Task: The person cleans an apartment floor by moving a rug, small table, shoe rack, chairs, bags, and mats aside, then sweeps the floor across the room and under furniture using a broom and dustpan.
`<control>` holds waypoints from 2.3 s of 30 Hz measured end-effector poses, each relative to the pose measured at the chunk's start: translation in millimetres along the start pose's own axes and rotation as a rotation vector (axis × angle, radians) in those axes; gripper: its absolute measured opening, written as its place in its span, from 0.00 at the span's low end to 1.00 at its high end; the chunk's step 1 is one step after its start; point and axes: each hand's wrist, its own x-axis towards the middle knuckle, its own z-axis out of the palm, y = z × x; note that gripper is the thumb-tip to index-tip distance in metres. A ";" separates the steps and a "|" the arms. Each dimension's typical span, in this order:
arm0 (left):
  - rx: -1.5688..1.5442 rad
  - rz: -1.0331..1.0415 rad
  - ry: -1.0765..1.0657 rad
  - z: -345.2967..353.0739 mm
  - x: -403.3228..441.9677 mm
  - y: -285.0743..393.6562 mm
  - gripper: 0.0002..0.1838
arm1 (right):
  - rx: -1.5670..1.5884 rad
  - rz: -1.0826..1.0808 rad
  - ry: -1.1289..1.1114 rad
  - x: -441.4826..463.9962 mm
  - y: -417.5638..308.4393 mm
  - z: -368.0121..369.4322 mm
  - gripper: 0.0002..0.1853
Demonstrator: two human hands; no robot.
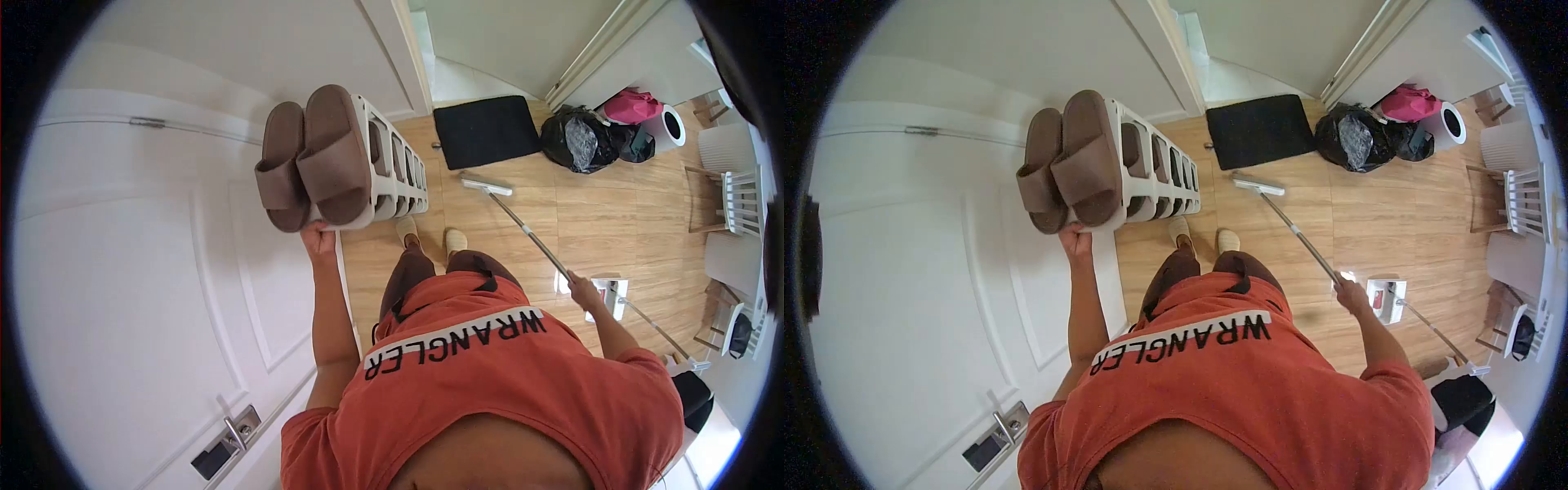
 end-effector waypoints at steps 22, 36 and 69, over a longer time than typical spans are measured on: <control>-0.060 -0.113 -0.187 126.0 239.7 -11.7 0.30 | 0.798 0.284 0.241 -70.7 -47.8 118.5 0.21; -0.496 -0.715 -0.510 98.4 106.9 -82.5 0.33 | 0.436 0.579 0.066 -49.2 -105.4 81.5 0.23; 1.061 -0.407 -1.223 171.0 50.9 -501.9 0.15 | 2.169 1.164 0.080 -79.0 -322.0 127.4 0.11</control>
